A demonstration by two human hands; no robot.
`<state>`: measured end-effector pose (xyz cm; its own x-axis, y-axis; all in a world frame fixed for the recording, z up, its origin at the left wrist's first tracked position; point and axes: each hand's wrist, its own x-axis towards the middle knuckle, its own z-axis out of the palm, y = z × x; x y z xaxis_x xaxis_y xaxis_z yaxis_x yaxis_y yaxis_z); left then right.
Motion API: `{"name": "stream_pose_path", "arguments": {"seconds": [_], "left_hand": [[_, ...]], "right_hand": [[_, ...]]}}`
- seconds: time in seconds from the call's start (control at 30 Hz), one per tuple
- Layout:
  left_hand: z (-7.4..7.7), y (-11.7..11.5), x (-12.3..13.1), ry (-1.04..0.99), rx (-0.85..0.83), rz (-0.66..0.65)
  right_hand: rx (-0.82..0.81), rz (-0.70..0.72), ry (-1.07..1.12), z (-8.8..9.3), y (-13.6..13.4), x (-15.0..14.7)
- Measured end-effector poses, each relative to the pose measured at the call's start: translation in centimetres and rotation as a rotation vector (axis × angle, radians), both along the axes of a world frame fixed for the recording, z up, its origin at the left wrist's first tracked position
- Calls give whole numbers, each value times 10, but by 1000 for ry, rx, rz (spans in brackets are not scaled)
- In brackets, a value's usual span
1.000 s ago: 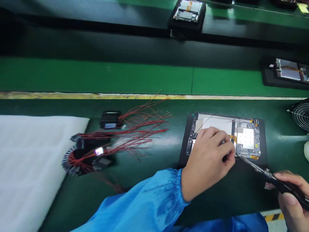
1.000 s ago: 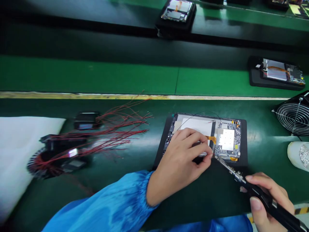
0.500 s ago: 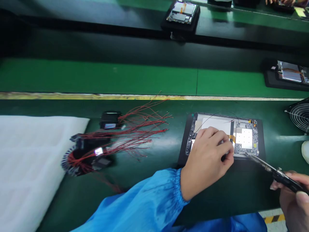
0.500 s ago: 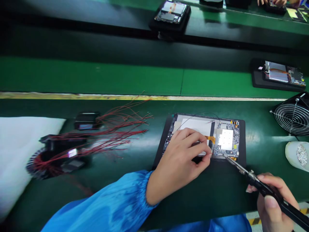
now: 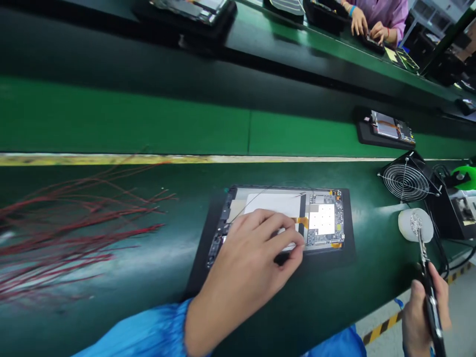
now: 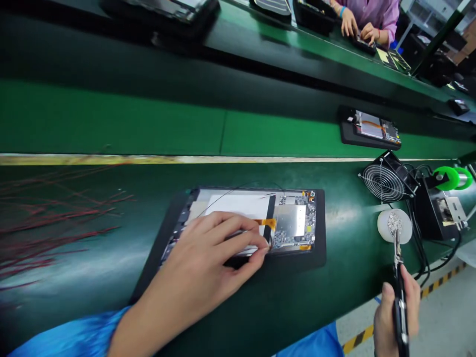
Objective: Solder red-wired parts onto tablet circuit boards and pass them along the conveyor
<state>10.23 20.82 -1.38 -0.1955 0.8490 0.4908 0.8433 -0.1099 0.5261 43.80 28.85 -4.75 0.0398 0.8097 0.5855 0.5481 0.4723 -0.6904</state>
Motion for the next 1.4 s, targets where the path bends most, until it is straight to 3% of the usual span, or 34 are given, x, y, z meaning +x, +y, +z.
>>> {"name": "stream_pose_path", "arguments": {"seconds": [0.1, 0.23, 0.37, 0.5, 0.7, 0.83, 1.27, 1.4], "left_hand": [[0, -1, 1, 0, -21, 7], [2, -3, 4, -47, -80, 21], [3, -4, 8, -97, -131, 43], [4, -5, 9, -112, -155, 51], [3, -6, 9, -126, -119, 40], [4, -6, 10, -133, -122, 44], [4, -8, 11, -131, -119, 46], [5, -7, 10, -127, -123, 49]], "right_hand": [[-6, 24, 108, 6, -3, 1], [-199, 273, 200, 23, -6, -8], [-371, 562, 20, 41, -2, -30], [-369, 731, -66, 51, 4, -57], [-385, 734, -83, 55, 6, -72], [-444, 692, -81, 55, 4, -70], [-386, 748, -118, 54, 8, -69], [-424, 685, -68, 49, 7, -63]]}}
